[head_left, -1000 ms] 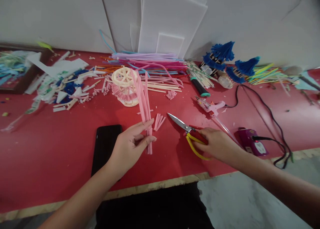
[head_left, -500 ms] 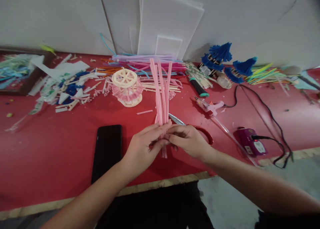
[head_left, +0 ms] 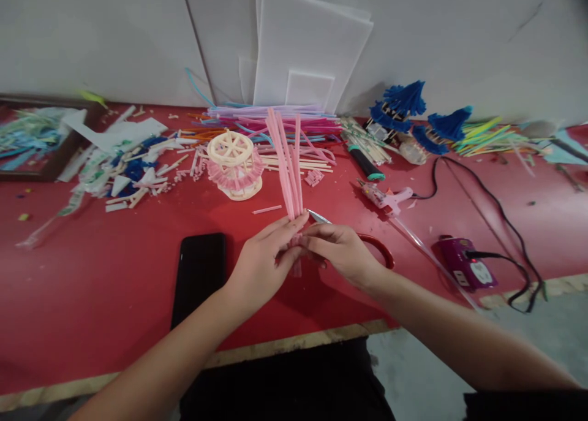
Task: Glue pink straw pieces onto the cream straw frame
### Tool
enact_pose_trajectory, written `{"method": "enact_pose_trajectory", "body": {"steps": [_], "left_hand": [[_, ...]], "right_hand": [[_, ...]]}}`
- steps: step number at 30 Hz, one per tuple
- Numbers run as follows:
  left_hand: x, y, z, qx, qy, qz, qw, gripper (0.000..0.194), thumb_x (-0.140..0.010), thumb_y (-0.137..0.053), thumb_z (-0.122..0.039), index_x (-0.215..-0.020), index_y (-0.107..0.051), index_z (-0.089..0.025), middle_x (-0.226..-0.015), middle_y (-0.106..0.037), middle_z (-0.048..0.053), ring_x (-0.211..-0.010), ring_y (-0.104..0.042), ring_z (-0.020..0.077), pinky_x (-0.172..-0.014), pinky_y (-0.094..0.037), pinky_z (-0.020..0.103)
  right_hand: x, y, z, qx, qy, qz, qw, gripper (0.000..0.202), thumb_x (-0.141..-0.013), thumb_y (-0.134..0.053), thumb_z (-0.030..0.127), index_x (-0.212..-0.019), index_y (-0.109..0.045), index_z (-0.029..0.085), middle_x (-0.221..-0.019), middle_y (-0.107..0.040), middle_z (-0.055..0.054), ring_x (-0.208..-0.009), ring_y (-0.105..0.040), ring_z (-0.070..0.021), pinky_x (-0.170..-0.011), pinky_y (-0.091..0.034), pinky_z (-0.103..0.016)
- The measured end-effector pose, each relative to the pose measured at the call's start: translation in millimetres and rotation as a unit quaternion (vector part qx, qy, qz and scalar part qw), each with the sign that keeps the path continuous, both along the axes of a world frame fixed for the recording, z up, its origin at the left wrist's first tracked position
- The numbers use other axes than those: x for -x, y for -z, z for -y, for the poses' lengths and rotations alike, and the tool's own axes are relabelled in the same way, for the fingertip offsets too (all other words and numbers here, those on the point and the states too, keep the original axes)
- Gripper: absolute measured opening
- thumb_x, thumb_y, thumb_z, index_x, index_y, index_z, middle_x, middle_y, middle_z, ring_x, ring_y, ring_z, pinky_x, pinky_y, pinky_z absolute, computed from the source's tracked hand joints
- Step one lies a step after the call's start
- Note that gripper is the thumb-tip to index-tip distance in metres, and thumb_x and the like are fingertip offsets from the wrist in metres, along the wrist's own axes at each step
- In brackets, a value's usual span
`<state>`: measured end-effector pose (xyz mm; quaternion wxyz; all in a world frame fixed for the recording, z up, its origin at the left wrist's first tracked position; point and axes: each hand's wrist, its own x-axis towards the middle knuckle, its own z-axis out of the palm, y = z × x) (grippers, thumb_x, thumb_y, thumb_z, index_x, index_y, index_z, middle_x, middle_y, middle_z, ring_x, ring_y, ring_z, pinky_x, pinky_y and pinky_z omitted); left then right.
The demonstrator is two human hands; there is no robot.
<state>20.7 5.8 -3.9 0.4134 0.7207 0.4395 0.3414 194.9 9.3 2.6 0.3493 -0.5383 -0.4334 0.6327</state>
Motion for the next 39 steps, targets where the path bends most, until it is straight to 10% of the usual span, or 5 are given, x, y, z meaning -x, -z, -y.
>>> {"method": "enact_pose_trajectory", "body": {"steps": [11,21,29,39], "left_hand": [[-3,10.6,-17,-0.022,-0.027,-0.032,0.999,0.046,-0.091,-0.058,-0.018,-0.137,-0.058,-0.022,-0.135,-0.066,0.008,-0.128,-0.060,0.0253,-0.106,-0.052,0.041],[-6,-0.6,-20,0.027,-0.063,0.045,0.997,0.041,-0.091,-0.062,-0.034,-0.130,-0.065,-0.022,-0.134,-0.066,0.009,-0.133,-0.054,0.0283,-0.118,-0.036,0.047],[1,-2.1,9,0.209,0.004,0.229,0.951,0.032,-0.097,-0.054,-0.041,-0.120,-0.072,-0.027,-0.104,-0.078,0.007,-0.087,-0.071,0.0172,-0.087,-0.056,0.030],[10,-8.8,29,0.341,0.091,0.345,0.870,0.022,-0.094,-0.063,-0.037,-0.103,-0.080,-0.027,-0.098,-0.076,0.004,-0.081,-0.068,0.0134,-0.085,-0.054,0.026]], "right_hand": [[-6,12.9,-13,-0.032,0.220,-0.096,0.970,0.018,-0.073,-0.064,0.035,-0.075,-0.051,0.023,-0.069,-0.066,0.003,-0.058,-0.060,-0.0111,-0.053,-0.047,-0.025],[-8,24.1,-12,-0.034,0.211,-0.133,0.968,0.025,-0.067,-0.077,0.031,-0.079,-0.058,0.021,-0.070,-0.063,0.005,-0.062,-0.055,-0.0073,-0.061,-0.045,-0.022],[-14,8.5,-8,0.073,0.019,-0.187,0.980,0.043,-0.069,-0.079,0.055,-0.082,-0.065,0.017,-0.052,-0.041,0.010,-0.039,-0.024,-0.0022,-0.039,-0.015,-0.018],[-12,2.7,-5,0.061,-0.166,-0.234,0.956,0.052,-0.072,-0.078,0.058,-0.103,-0.072,0.017,-0.048,-0.041,0.011,-0.041,-0.031,-0.0033,-0.041,-0.022,-0.018]]}}
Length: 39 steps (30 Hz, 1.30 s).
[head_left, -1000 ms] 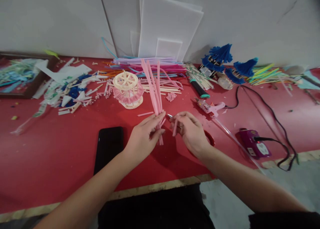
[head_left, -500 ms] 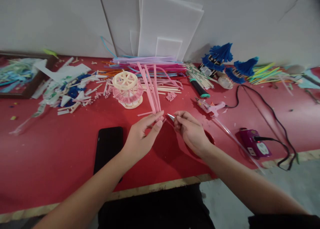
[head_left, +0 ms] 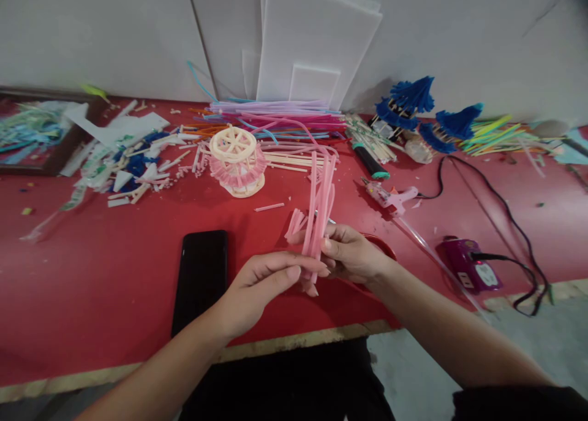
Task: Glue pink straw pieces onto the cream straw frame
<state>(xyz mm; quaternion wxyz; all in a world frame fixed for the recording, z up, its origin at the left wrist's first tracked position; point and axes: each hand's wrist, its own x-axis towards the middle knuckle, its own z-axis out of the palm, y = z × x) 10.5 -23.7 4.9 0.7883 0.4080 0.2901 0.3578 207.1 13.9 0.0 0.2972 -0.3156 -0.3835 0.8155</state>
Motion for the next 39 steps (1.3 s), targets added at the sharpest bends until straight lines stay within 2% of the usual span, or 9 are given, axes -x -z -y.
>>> {"method": "enact_pose_trajectory", "body": {"steps": [6,14,21,25,27,30,33,35,39], "left_hand": [[-1,0.9,-3,0.054,-0.005,0.018,0.998,0.024,-0.089,-0.070,-0.039,-0.097,-0.077,-0.018,-0.099,-0.075,0.006,-0.085,-0.069,0.0146,-0.092,-0.051,0.026],[-3,2.4,-11,0.204,-0.015,0.004,0.979,0.035,-0.076,-0.082,-0.042,-0.091,-0.062,-0.017,-0.082,-0.075,0.005,-0.079,-0.073,0.0155,-0.073,-0.056,0.024],[-5,-2.4,-17,0.232,0.015,0.000,0.972,0.040,-0.061,-0.093,-0.035,-0.082,-0.066,-0.014,-0.072,-0.076,0.004,-0.072,-0.073,0.0136,-0.069,-0.055,0.019],[-4,-3.3,-17,0.232,0.002,0.004,0.973,0.034,-0.061,-0.093,-0.031,-0.080,-0.071,-0.012,-0.067,-0.074,0.003,-0.066,-0.071,0.0112,-0.068,-0.055,0.019],[-3,-2.8,-18,0.231,-0.018,0.008,0.973,0.031,-0.062,-0.092,-0.029,-0.077,-0.072,-0.011,-0.067,-0.074,0.004,-0.065,-0.069,0.0104,-0.068,-0.055,0.018],[-2,-1.5,-20,0.234,-0.076,0.021,0.969,0.027,-0.063,-0.092,-0.025,-0.077,-0.073,-0.013,-0.071,-0.074,0.001,-0.067,-0.067,0.0078,-0.072,-0.054,0.016],[-4,-2.6,-21,0.241,-0.123,0.040,0.962,0.024,-0.064,-0.091,-0.022,-0.078,-0.073,-0.016,-0.073,-0.075,0.000,-0.066,-0.066,0.0068,-0.070,-0.054,0.014],[-7,-5.6,-20,0.247,-0.135,0.051,0.958,0.026,-0.061,-0.092,-0.023,-0.078,-0.074,-0.016,-0.072,-0.075,0.000,-0.066,-0.066,0.0072,-0.067,-0.053,0.014],[-13,-12.2,-18,0.253,-0.143,0.072,0.954,0.029,-0.056,-0.095,-0.023,-0.075,-0.074,-0.015,-0.069,-0.074,-0.001,-0.064,-0.065,0.0066,-0.066,-0.053,0.012]], "right_hand": [[1,3.1,-1,-0.037,0.052,0.051,0.997,0.046,-0.077,-0.077,0.050,-0.057,-0.055,0.015,-0.050,-0.052,0.005,-0.042,-0.041,-0.0035,-0.042,-0.027,-0.018],[8,5.9,2,-0.048,0.051,0.072,0.995,0.042,-0.073,-0.078,0.054,-0.068,-0.064,0.014,-0.048,-0.051,0.007,-0.040,-0.045,-0.0047,-0.040,-0.038,-0.019],[13,1.6,4,-0.093,0.043,0.103,0.989,0.047,-0.074,-0.074,0.061,-0.068,-0.067,0.015,-0.050,-0.058,0.003,-0.041,-0.047,-0.0062,-0.040,-0.037,-0.020],[14,-3.1,5,-0.132,0.081,0.158,0.975,0.031,-0.073,-0.080,0.046,-0.069,-0.070,0.016,-0.053,-0.057,0.004,-0.048,-0.047,-0.0065,-0.045,-0.036,-0.021],[14,-6.4,9,-0.178,0.155,0.211,0.948,0.022,-0.074,-0.080,0.037,-0.081,-0.072,0.018,-0.056,-0.055,0.006,-0.050,-0.043,-0.0060,-0.046,-0.035,-0.021],[13,-11.3,18,-0.353,0.244,0.297,0.853,0.019,-0.079,-0.077,0.031,-0.094,-0.070,0.022,-0.060,-0.057,0.006,-0.049,-0.044,-0.0066,-0.047,-0.038,-0.021],[9,-11.9,28,-0.562,0.206,0.311,0.738,0.015,-0.083,-0.074,0.019,-0.098,-0.071,0.023,-0.076,-0.071,0.001,-0.061,-0.061,-0.0097,-0.056,-0.051,-0.023],[6,-8.7,32,-0.638,0.185,0.305,0.682,0.025,-0.085,-0.070,0.011,-0.107,-0.070,0.023,-0.090,-0.076,-0.003,-0.078,-0.070,-0.0133,-0.070,-0.058,-0.025],[4,-1.6,33,-0.658,0.192,0.315,0.656,0.035,-0.087,-0.066,0.009,-0.117,-0.069,0.026,-0.104,-0.075,-0.005,-0.091,-0.072,-0.0163,-0.078,-0.061,-0.030]]}}
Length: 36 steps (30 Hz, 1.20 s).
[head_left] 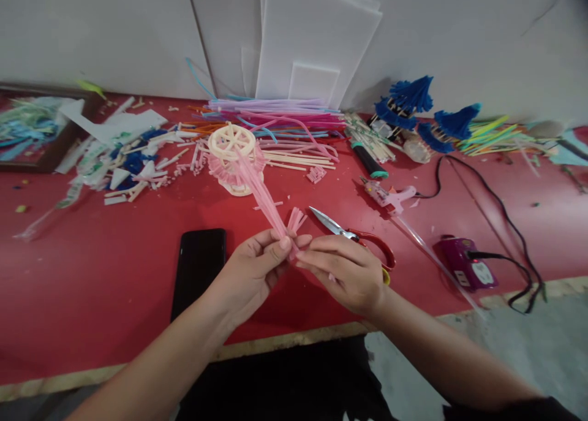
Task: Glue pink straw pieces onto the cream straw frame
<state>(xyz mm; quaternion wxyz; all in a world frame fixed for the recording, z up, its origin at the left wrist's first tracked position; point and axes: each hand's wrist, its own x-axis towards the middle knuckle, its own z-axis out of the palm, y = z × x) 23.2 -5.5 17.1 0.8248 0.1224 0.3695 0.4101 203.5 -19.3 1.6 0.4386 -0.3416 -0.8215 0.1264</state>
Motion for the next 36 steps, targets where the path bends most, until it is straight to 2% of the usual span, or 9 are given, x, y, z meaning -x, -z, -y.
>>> {"method": "enact_pose_trajectory", "body": {"steps": [9,14,19,21,24,26,30,33,36], "left_hand": [[-4,0.8,5,-0.004,-0.003,0.011,1.000,0.029,-0.059,-0.094,-0.024,-0.079,-0.075,-0.015,-0.073,-0.074,0.001,-0.071,-0.067,0.0087,-0.073,-0.054,0.015],[-5,1.3,7,-0.002,-0.007,0.002,1.000,0.027,-0.060,-0.093,-0.024,-0.078,-0.074,-0.016,-0.075,-0.075,0.000,-0.068,-0.064,0.0075,-0.065,-0.050,0.015],[-6,3.6,7,-0.024,-0.029,-0.023,0.999,0.026,-0.057,-0.095,-0.028,-0.070,-0.075,-0.018,-0.076,-0.074,-0.002,-0.070,-0.063,0.0060,-0.068,-0.048,0.014],[-7,4.9,7,-0.040,-0.036,-0.031,0.998,0.025,-0.057,-0.095,-0.029,-0.067,-0.075,-0.018,-0.077,-0.073,-0.003,-0.070,-0.062,0.0058,-0.071,-0.049,0.015],[-7,5.9,6,-0.066,-0.025,-0.041,0.997,0.025,-0.057,-0.094,-0.032,-0.065,-0.075,-0.018,-0.074,-0.071,-0.002,-0.067,-0.061,0.0081,-0.067,-0.050,0.020],[-6,6.0,6,-0.078,-0.011,-0.051,0.996,0.026,-0.058,-0.094,-0.033,-0.064,-0.074,-0.017,-0.073,-0.071,-0.001,-0.060,-0.059,0.0084,-0.059,-0.048,0.021],[-3,7.9,7,-0.094,0.018,-0.077,0.992,0.027,-0.061,-0.092,-0.034,-0.065,-0.074,-0.015,-0.068,-0.070,0.001,-0.051,-0.055,0.0085,-0.056,-0.047,0.024],[-4,12.3,7,-0.105,0.005,-0.112,0.988,0.025,-0.065,-0.089,-0.034,-0.073,-0.076,-0.015,-0.066,-0.070,0.001,-0.057,-0.059,0.0113,-0.062,-0.050,0.026],[-8,17.0,9,-0.112,-0.045,-0.162,0.979,0.018,-0.070,-0.086,-0.029,-0.080,-0.076,-0.017,-0.069,-0.070,0.000,-0.068,-0.062,0.0113,-0.070,-0.050,0.023]], "right_hand": [[6,-8.8,-4,0.044,0.042,-0.031,0.998,0.012,-0.086,-0.072,0.020,-0.096,-0.071,0.026,-0.084,-0.066,-0.001,-0.075,-0.064,-0.0137,-0.066,-0.056,-0.028],[11,-6.1,0,0.172,0.116,-0.136,0.969,0.027,-0.074,-0.083,0.027,-0.091,-0.061,0.025,-0.082,-0.062,0.001,-0.062,-0.053,-0.0109,-0.052,-0.045,-0.024],[18,-4.3,8,0.368,0.138,-0.231,0.890,0.024,-0.081,-0.073,0.039,-0.095,-0.063,0.023,-0.079,-0.067,-0.001,-0.060,-0.054,-0.0102,-0.054,-0.045,-0.024],[20,-3.7,9,0.454,0.112,-0.301,0.831,0.030,-0.082,-0.071,0.048,-0.094,-0.064,0.021,-0.074,-0.066,0.000,-0.050,-0.047,-0.0071,-0.046,-0.039,-0.022],[24,-1.8,8,0.594,0.033,-0.376,0.711,0.043,-0.076,-0.071,0.060,-0.087,-0.062,0.019,-0.060,-0.061,0.004,-0.036,-0.028,-0.0023,-0.037,-0.023,-0.020],[25,-1.1,7,0.642,-0.006,-0.378,0.667,0.046,-0.073,-0.072,0.062,-0.081,-0.060,0.018,-0.056,-0.060,0.004,-0.033,-0.025,-0.0017,-0.035,-0.019,-0.020],[24,-3.7,6,0.630,-0.031,-0.314,0.710,0.046,-0.078,-0.066,0.064,-0.071,-0.058,0.019,-0.050,-0.055,0.005,-0.035,-0.025,-0.0032,-0.037,-0.019,-0.021],[24,-6.5,7,0.543,0.017,-0.209,0.813,0.041,-0.090,-0.057,0.053,-0.068,-0.062,0.018,-0.047,-0.050,0.004,-0.040,-0.034,-0.0061,-0.042,-0.026,-0.022],[27,-5.7,7,0.401,0.096,-0.097,0.906,0.033,-0.094,-0.050,0.040,-0.073,-0.063,0.019,-0.059,-0.062,-0.001,-0.048,-0.047,-0.0098,-0.048,-0.035,-0.024]]}}
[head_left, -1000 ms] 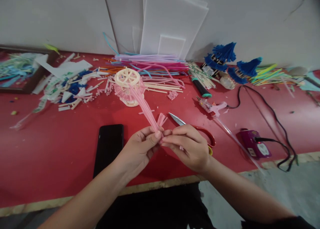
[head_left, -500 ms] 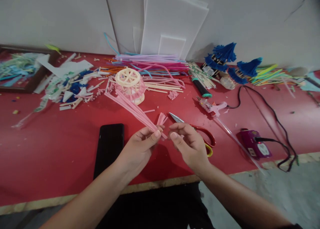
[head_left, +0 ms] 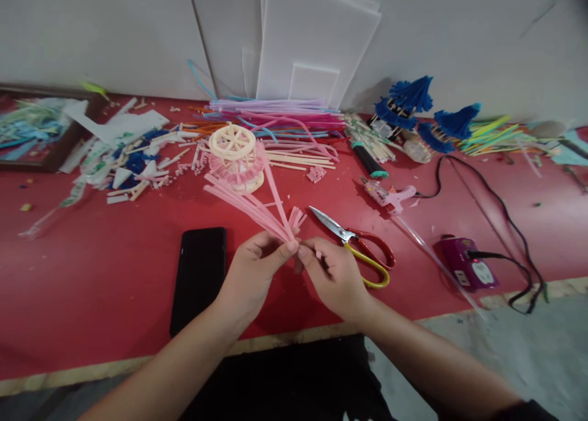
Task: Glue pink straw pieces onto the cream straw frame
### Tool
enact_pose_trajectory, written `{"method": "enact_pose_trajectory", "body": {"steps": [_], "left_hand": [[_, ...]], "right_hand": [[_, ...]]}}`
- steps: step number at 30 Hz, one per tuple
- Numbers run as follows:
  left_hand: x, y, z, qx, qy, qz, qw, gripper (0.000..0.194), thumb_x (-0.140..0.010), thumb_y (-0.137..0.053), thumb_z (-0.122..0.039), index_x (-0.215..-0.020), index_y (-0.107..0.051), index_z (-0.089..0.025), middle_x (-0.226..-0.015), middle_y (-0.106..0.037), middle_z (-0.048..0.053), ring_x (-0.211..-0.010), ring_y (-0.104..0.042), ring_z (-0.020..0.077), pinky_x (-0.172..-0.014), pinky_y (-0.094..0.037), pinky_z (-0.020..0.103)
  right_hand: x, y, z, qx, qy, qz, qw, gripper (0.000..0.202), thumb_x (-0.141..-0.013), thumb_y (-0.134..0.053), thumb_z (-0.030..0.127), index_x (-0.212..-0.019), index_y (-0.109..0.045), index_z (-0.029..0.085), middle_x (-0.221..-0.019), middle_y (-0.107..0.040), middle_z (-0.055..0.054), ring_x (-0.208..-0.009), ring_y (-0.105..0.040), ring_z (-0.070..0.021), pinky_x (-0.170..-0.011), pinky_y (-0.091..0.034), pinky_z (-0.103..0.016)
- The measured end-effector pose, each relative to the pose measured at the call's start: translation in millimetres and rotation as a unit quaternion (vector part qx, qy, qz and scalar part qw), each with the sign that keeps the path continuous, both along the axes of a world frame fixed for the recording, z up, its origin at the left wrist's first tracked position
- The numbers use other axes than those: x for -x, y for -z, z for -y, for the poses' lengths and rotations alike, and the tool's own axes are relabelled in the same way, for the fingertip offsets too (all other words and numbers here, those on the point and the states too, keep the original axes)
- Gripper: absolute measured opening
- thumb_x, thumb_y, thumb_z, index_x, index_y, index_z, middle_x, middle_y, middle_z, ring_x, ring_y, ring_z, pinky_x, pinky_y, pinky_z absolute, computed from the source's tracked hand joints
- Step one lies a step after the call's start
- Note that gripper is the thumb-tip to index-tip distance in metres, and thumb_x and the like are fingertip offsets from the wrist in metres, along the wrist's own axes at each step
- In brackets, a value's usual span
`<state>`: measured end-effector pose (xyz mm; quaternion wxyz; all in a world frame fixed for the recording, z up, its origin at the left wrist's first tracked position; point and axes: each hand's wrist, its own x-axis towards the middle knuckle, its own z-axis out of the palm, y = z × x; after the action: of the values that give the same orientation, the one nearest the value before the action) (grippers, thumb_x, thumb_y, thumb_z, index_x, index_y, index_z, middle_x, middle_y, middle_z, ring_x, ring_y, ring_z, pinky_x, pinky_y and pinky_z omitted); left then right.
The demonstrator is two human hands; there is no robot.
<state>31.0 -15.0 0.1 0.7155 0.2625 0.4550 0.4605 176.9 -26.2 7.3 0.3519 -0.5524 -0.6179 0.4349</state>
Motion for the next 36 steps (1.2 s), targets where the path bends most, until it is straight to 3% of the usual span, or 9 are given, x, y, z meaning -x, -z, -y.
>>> {"method": "enact_pose_trajectory", "body": {"steps": [6,9,12,16,22,25,28,31,36], "left_hand": [[-6,1.3,3,-0.017,-0.044,-0.050,0.998,0.011,-0.074,-0.081,-0.025,-0.083,-0.078,-0.019,-0.078,-0.075,0.000,-0.076,-0.065,0.0124,-0.079,-0.052,0.023],[-3,0.0,1,-0.015,-0.031,-0.067,0.997,0.013,-0.071,-0.083,-0.021,-0.083,-0.078,-0.017,-0.079,-0.076,0.002,-0.079,-0.068,0.0156,-0.081,-0.053,0.026],[1,0.1,-1,-0.017,-0.034,-0.076,0.996,0.012,-0.072,-0.083,-0.021,-0.082,-0.078,-0.017,-0.079,-0.076,0.002,-0.077,-0.067,0.0150,-0.080,-0.052,0.026],[5,1.9,-3,-0.012,-0.056,-0.072,0.996,0.014,-0.073,-0.083,-0.025,-0.081,-0.075,-0.016,-0.075,-0.074,0.000,-0.073,-0.065,0.0118,-0.080,-0.051,0.024],[5,4.9,-3,0.009,-0.055,-0.043,0.997,0.038,-0.067,-0.086,-0.026,-0.097,-0.065,-0.015,-0.068,-0.071,-0.002,-0.068,-0.068,0.0127,-0.074,-0.054,0.026],[3,5.3,-2,0.013,-0.052,-0.032,0.998,0.049,-0.066,-0.087,-0.023,-0.104,-0.056,-0.018,-0.064,-0.070,-0.006,-0.064,-0.068,0.0113,-0.072,-0.054,0.024],[2,3.2,-2,0.018,-0.034,-0.022,0.999,0.051,-0.066,-0.087,-0.023,-0.103,-0.053,-0.018,-0.064,-0.070,-0.006,-0.063,-0.069,0.0105,-0.072,-0.056,0.022],[2,-1.0,-2,0.026,-0.011,-0.007,1.000,0.054,-0.065,-0.088,-0.023,-0.105,-0.052,-0.017,-0.064,-0.071,-0.004,-0.064,-0.070,0.0124,-0.068,-0.057,0.023],[2,-4.8,-2,0.039,0.010,0.022,0.999,0.057,-0.064,-0.089,-0.021,-0.105,-0.050,-0.017,-0.063,-0.071,-0.005,-0.063,-0.071,0.0126,-0.064,-0.059,0.022]], "right_hand": [[5,6.6,-4,-0.048,-0.002,0.041,0.998,0.025,-0.094,-0.049,0.034,-0.074,-0.057,0.020,-0.063,-0.059,-0.001,-0.054,-0.048,-0.0122,-0.055,-0.036,-0.027],[2,5.9,-5,-0.041,-0.026,0.041,0.998,0.028,-0.094,-0.050,0.033,-0.071,-0.056,0.020,-0.059,-0.053,0.002,-0.052,-0.044,-0.0110,-0.054,-0.035,-0.026],[-3,3.7,-6,-0.006,-0.060,0.015,0.998,0.022,-0.096,-0.050,0.033,-0.085,-0.064,0.019,-0.067,-0.058,0.001,-0.058,-0.050,-0.0113,-0.056,-0.039,-0.025],[-13,1.9,-8,0.019,-0.076,-0.049,0.996,0.030,-0.101,-0.040,0.032,-0.106,-0.067,0.020,-0.082,-0.060,-0.001,-0.069,-0.056,-0.0117,-0.069,-0.048,-0.027],[-28,-3.4,-23,-0.021,-0.102,-0.037,0.994,0.022,-0.095,-0.055,0.031,-0.097,-0.077,0.027,-0.099,-0.061,-0.005,-0.103,-0.059,-0.0170,-0.097,-0.048,-0.036],[-27,-4.1,-27,0.037,-0.049,-0.107,0.992,0.019,-0.088,-0.066,0.033,-0.103,-0.076,0.027,-0.081,-0.061,0.000,-0.072,-0.059,-0.0114,-0.074,-0.053,-0.030],[-21,-2.6,-28,0.078,0.001,-0.218,0.973,0.029,-0.080,-0.074,0.031,-0.109,-0.069,0.025,-0.070,-0.060,0.005,-0.054,-0.056,-0.0075,-0.051,-0.046,-0.023],[-13,-2.7,-28,0.067,0.009,-0.263,0.962,0.028,-0.076,-0.078,0.030,-0.099,-0.063,0.023,-0.067,-0.064,0.006,-0.054,-0.060,-0.0083,-0.047,-0.045,-0.020],[-7,-6.7,-27,0.029,0.023,-0.212,0.977,0.020,-0.076,-0.078,0.028,-0.089,-0.065,0.020,-0.072,-0.064,0.004,-0.061,-0.062,-0.0080,-0.057,-0.051,-0.021]]}}
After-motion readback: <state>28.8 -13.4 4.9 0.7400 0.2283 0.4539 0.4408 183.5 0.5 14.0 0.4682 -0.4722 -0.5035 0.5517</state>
